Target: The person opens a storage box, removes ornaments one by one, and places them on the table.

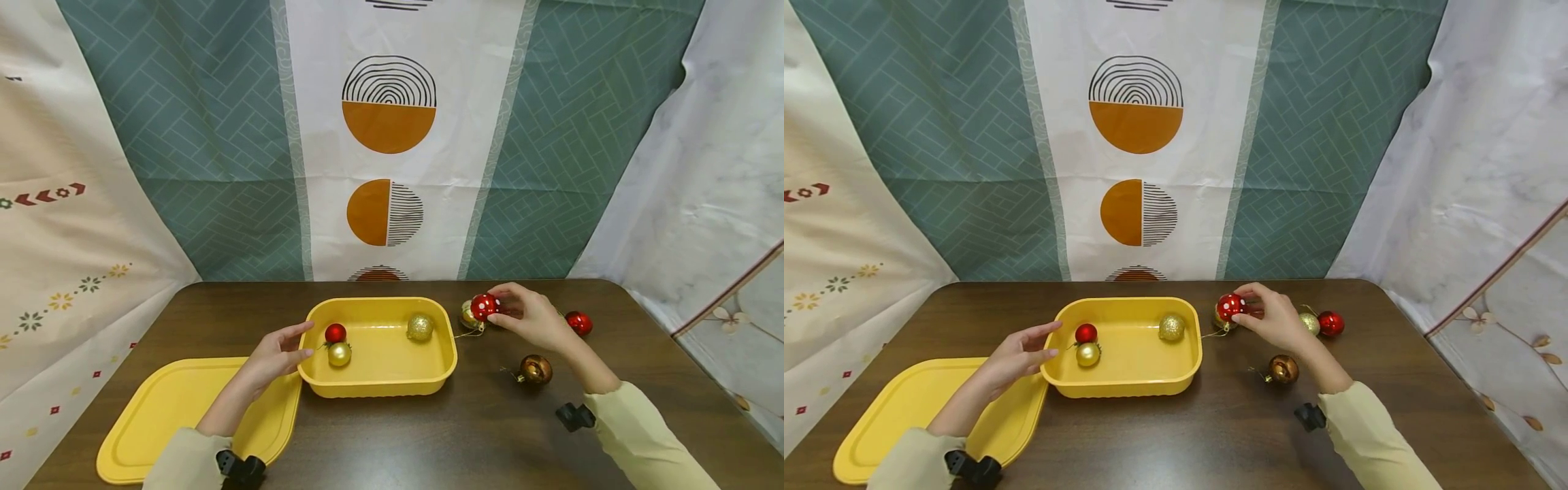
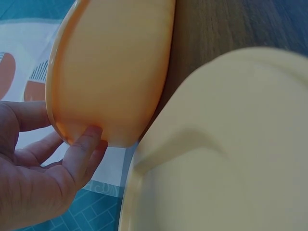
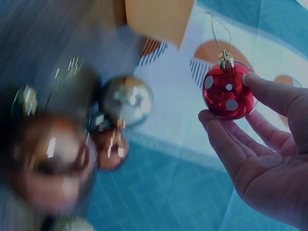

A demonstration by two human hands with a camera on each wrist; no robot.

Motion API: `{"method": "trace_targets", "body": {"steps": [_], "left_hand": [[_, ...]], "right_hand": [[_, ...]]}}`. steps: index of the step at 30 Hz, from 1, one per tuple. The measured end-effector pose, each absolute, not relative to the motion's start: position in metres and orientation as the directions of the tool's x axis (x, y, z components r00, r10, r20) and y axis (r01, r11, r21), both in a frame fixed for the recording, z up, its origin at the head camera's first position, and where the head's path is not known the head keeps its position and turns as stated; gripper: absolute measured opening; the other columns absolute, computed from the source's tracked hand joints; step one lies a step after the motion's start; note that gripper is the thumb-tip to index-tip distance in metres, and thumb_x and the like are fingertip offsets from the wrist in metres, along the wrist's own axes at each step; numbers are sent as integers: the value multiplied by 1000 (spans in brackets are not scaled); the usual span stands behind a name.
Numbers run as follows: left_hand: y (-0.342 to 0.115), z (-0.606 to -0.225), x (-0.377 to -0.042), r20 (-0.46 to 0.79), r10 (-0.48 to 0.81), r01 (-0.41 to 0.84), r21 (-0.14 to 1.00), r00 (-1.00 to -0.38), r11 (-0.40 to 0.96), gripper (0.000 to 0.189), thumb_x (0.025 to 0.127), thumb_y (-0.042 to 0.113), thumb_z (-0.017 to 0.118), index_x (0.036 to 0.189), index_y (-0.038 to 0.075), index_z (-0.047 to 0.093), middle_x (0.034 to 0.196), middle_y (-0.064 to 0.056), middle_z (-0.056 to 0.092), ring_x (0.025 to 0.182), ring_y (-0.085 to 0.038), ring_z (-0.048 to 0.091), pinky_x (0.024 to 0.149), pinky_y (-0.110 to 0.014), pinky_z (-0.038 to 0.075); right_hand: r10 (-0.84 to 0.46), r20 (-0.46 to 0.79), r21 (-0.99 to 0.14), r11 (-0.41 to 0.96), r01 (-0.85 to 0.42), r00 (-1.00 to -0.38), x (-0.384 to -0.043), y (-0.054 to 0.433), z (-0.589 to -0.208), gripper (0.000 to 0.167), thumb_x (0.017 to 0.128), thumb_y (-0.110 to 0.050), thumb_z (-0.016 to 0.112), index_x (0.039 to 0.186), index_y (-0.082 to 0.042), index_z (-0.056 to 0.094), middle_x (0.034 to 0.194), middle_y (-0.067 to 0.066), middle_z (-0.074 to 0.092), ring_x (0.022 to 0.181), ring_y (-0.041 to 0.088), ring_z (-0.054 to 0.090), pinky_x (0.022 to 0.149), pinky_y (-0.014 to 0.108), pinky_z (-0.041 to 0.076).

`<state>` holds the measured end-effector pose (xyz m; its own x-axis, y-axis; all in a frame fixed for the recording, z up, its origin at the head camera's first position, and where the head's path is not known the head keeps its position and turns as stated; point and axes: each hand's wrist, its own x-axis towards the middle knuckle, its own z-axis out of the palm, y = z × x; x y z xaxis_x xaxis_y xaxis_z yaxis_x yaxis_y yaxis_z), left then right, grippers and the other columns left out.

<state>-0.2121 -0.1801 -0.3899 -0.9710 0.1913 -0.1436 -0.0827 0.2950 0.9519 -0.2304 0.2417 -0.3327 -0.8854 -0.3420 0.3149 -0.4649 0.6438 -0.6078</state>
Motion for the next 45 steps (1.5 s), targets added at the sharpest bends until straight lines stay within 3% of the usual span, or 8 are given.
{"method": "trace_targets", "body": {"steps": [8, 16, 25, 27, 33, 45], "left_hand": [[-180, -391, -212, -146, 192, -85, 951, -971, 296, 56, 87, 5, 58, 139, 2, 35, 142, -25, 28, 124, -43, 35, 89, -44, 46], [-180, -391, -213, -148, 187, -86, 948, -971, 305, 58, 86, 9, 60, 139, 2, 35, 142, -25, 29, 122, -42, 37, 88, -41, 47], [-180, -391, -212, -151, 187, -90, 950, -971, 300, 56, 87, 6, 58, 139, 2, 35, 142, -26, 28, 123, -42, 36, 89, -43, 47], [-180, -391, -212, -151, 186, -90, 949, -971, 303, 56, 88, 6, 57, 139, 2, 35, 141, -26, 29, 121, -41, 39, 88, -43, 47], [-180, -391, -212, -148, 183, -88, 950, -972, 299, 56, 87, 6, 58, 138, 2, 36, 141, -25, 30, 121, -40, 40, 87, -42, 48], [-181, -391, -214, -146, 193, -86, 953, -970, 290, 56, 87, 6, 58, 139, 2, 35, 142, -26, 28, 123, -43, 35, 87, -41, 48]], "right_hand": [[-304, 332, -579, 681, -448, -893, -210, 283, -327, 37, 79, -9, 70, 111, 4, 56, 106, 20, 61, 93, 33, 62, 72, 24, 53], [-304, 345, -576, 678, -456, -888, -192, 319, -336, 36, 76, -3, 71, 109, 4, 56, 101, 21, 61, 81, -3, 60, 63, 15, 51], [-301, 345, -599, 659, -455, -889, -182, 350, -351, 39, 74, 3, 71, 109, 7, 55, 98, -12, 58, 84, -7, 57, 62, 13, 50], [-291, 323, -602, 671, -433, -901, -182, 356, -355, 39, 75, 1, 70, 110, 7, 55, 100, -8, 59, 85, -8, 57, 62, 13, 50], [-290, 277, -589, 702, -400, -916, -183, 365, -369, 37, 77, -4, 70, 109, 8, 55, 101, 21, 60, 85, -9, 55, 64, 16, 51], [-284, 211, -586, 729, -354, -935, -190, 371, -392, 37, 77, -8, 71, 108, 7, 56, 99, 21, 61, 82, -3, 57, 66, 20, 52]]}}
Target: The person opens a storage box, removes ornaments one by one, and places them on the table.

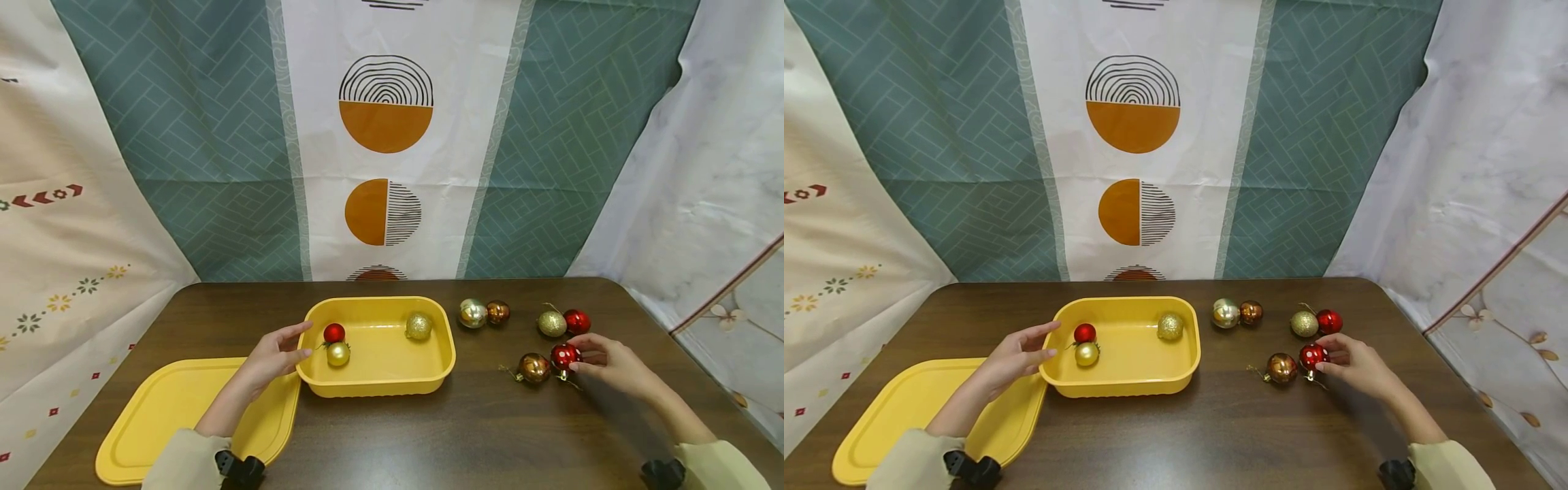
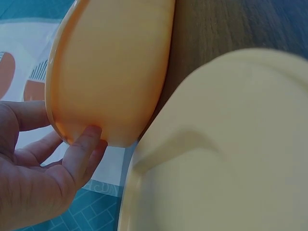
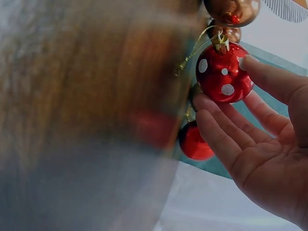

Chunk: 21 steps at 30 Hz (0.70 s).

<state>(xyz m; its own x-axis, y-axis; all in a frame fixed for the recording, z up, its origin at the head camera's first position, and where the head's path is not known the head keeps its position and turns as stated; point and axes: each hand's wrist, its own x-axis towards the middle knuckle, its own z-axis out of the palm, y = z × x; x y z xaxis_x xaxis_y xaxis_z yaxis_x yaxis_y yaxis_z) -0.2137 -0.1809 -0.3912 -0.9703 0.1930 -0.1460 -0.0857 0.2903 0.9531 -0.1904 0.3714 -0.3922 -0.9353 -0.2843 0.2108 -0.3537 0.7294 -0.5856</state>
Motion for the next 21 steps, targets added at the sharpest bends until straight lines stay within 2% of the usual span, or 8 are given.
{"method": "trace_targets", "body": {"steps": [6, 14, 21], "left_hand": [[-181, -392, -214, -142, 197, -80, 953, -970, 292, 57, 87, 8, 59, 139, 2, 35, 142, -26, 28, 124, -43, 35, 87, -41, 48], [-181, -393, -214, -139, 192, -78, 952, -971, 295, 56, 87, 7, 58, 138, 2, 36, 140, -26, 30, 119, -40, 41, 86, -40, 49], [-181, -392, -214, -141, 194, -79, 953, -971, 294, 57, 87, 9, 59, 139, 2, 36, 141, -26, 29, 121, -41, 38, 87, -41, 48]], "right_hand": [[-297, 210, -592, 719, -363, -931, -193, 371, -397, 37, 77, -6, 71, 107, 8, 56, 98, 20, 62, 82, 1, 58, 66, 21, 52], [-289, 210, -594, 721, -357, -934, -193, 369, -398, 36, 77, -7, 71, 108, 7, 56, 99, 19, 62, 83, -2, 56, 67, 22, 52], [-296, 232, -604, 703, -376, -926, -194, 366, -400, 37, 76, -4, 71, 107, 9, 56, 100, 20, 61, 83, -4, 55, 67, 21, 52]]}}
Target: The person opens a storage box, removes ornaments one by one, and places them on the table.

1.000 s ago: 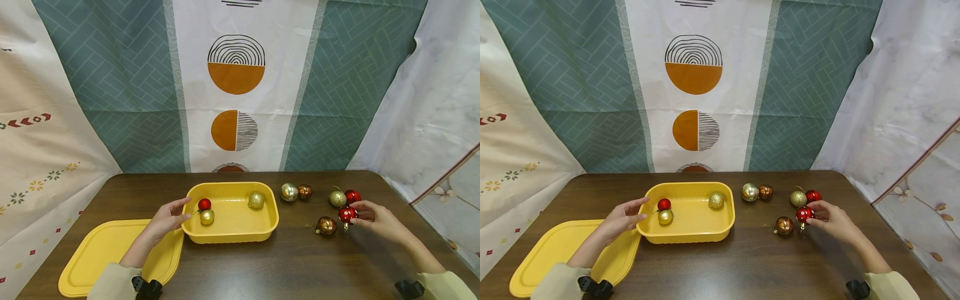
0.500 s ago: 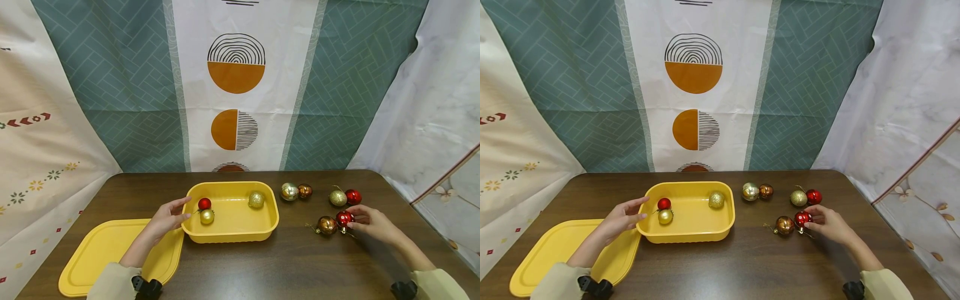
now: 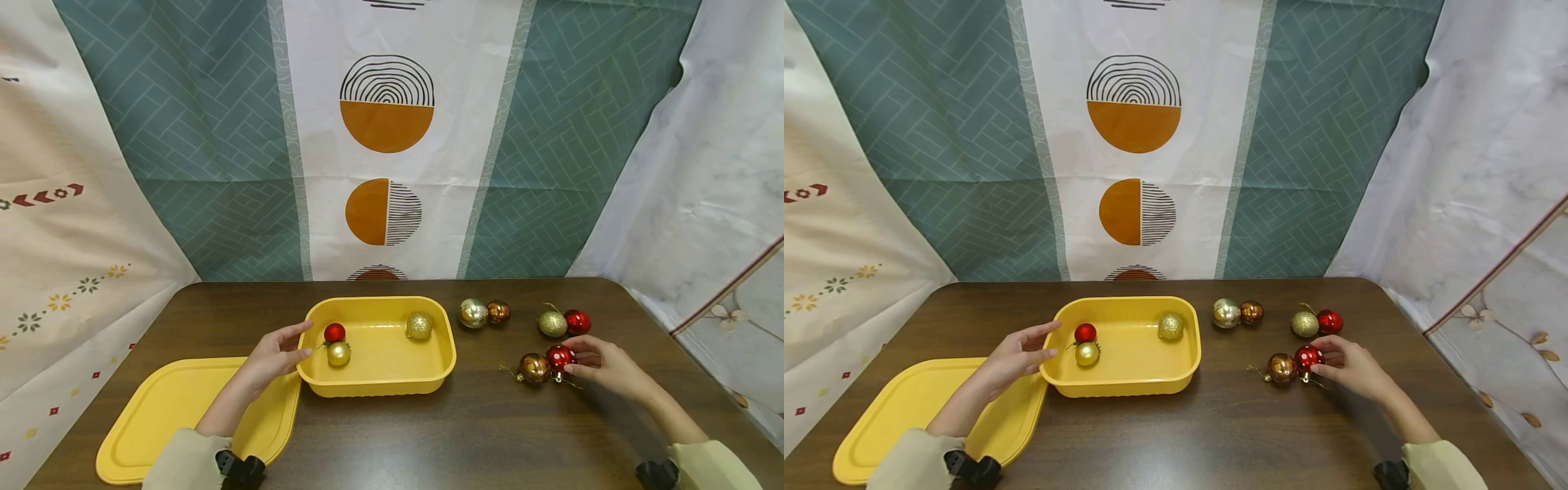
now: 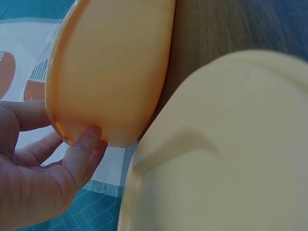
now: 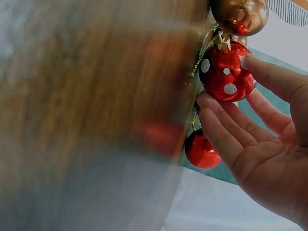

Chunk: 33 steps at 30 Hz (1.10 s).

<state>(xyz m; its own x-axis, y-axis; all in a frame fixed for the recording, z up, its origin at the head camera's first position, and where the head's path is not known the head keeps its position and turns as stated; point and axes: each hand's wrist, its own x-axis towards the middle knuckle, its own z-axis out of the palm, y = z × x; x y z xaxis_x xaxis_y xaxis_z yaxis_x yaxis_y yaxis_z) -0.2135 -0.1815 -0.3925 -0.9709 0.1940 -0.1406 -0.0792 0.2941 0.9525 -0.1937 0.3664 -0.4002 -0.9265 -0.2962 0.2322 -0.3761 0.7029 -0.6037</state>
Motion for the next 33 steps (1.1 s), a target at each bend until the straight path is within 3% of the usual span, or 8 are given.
{"method": "trace_targets", "body": {"steps": [22, 33], "left_hand": [[-180, -391, -212, -144, 194, -85, 956, -971, 282, 56, 88, 5, 57, 139, 2, 35, 142, -25, 28, 121, -40, 39, 87, -42, 48], [-180, -391, -213, -149, 186, -90, 951, -971, 296, 55, 88, 5, 57, 139, 3, 36, 142, -24, 28, 121, -40, 38, 88, -42, 48]], "right_hand": [[-277, 193, -585, 738, -336, -942, -190, 355, -394, 40, 77, -13, 72, 109, 5, 57, 101, 18, 61, 83, 8, 61, 66, 22, 52], [-300, 218, -599, 710, -370, -929, -190, 356, -390, 41, 77, -10, 71, 111, 7, 55, 104, 25, 61, 85, -4, 57, 64, 20, 51]]}}
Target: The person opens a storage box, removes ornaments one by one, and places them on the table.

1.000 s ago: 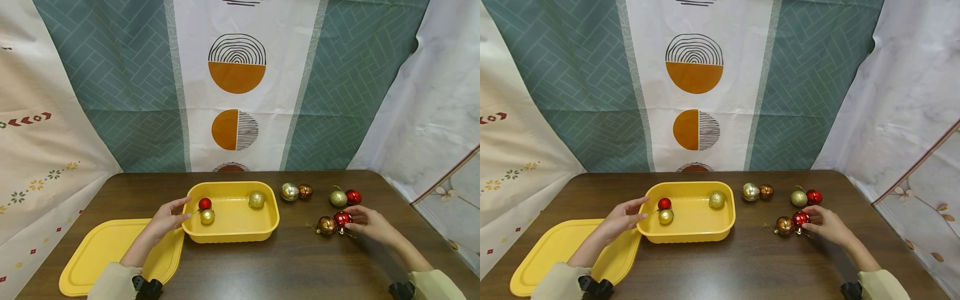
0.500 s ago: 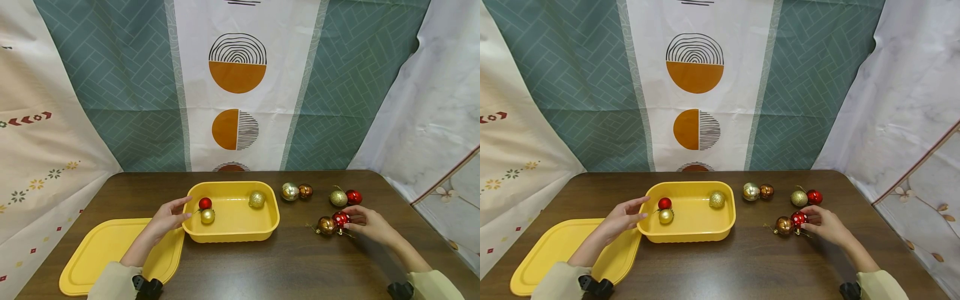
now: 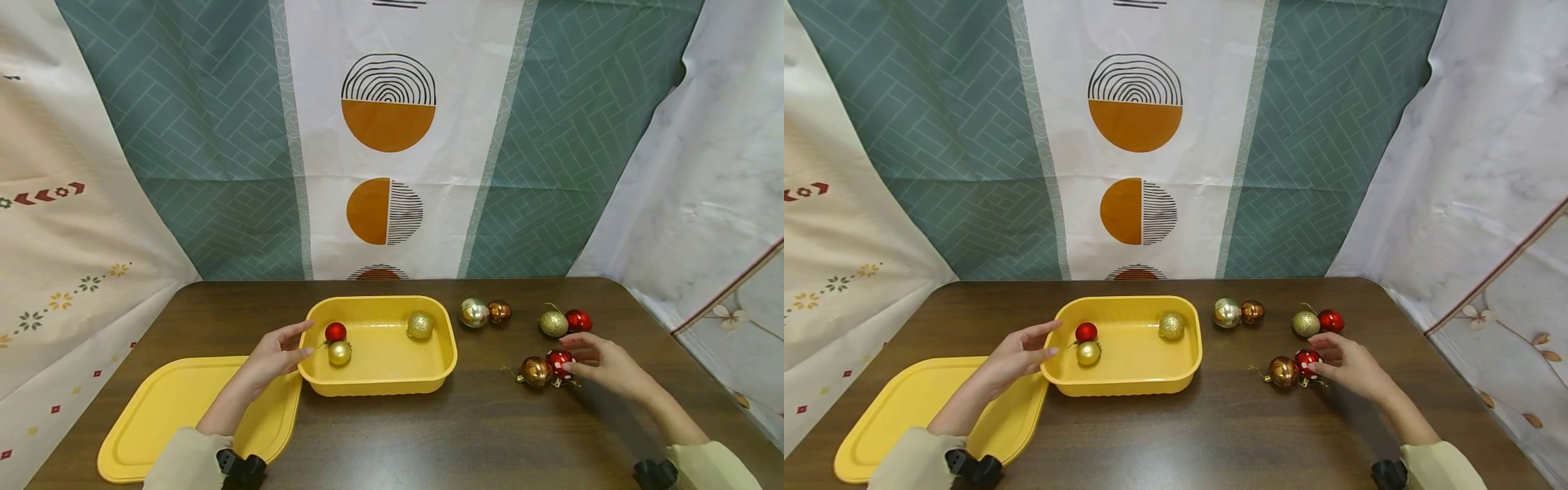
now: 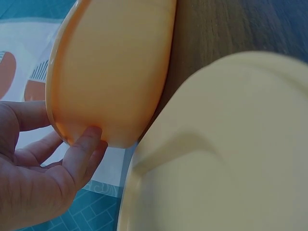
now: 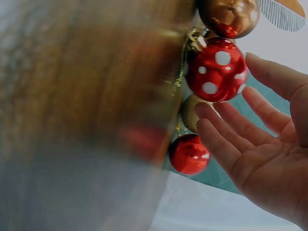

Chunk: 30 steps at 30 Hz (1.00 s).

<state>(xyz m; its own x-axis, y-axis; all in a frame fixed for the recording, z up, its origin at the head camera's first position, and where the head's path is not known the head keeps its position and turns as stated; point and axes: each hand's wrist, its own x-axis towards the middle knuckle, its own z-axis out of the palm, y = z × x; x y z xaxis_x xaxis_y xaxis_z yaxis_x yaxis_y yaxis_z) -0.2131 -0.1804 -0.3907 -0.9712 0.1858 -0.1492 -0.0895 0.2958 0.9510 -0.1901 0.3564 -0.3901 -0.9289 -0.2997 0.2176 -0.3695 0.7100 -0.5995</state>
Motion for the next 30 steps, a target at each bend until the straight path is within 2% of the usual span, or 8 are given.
{"method": "trace_targets", "body": {"steps": [12, 26, 30], "left_hand": [[-180, -391, -214, -151, 185, -90, 949, -971, 304, 56, 87, 6, 58, 138, 3, 36, 142, -24, 28, 124, -42, 34, 88, -41, 47], [-180, -390, -213, -146, 184, -87, 951, -972, 297, 56, 87, 6, 58, 138, 3, 36, 141, -25, 30, 119, -39, 41, 87, -41, 48], [-180, -390, -213, -150, 184, -91, 950, -971, 298, 56, 87, 6, 58, 139, 3, 36, 142, -24, 29, 121, -41, 38, 88, -42, 47]], "right_hand": [[-313, 208, -603, 705, -373, -927, -189, 358, -389, 42, 76, -10, 72, 110, 6, 56, 105, 25, 61, 85, -4, 58, 63, 20, 51], [-310, 213, -594, 712, -375, -926, -190, 359, -392, 38, 76, -10, 72, 108, 4, 57, 103, 22, 62, 85, -3, 57, 65, 20, 51], [-305, 213, -590, 717, -371, -928, -190, 358, -392, 38, 76, -10, 72, 108, 3, 57, 103, 22, 63, 85, -4, 57, 66, 19, 51]]}}
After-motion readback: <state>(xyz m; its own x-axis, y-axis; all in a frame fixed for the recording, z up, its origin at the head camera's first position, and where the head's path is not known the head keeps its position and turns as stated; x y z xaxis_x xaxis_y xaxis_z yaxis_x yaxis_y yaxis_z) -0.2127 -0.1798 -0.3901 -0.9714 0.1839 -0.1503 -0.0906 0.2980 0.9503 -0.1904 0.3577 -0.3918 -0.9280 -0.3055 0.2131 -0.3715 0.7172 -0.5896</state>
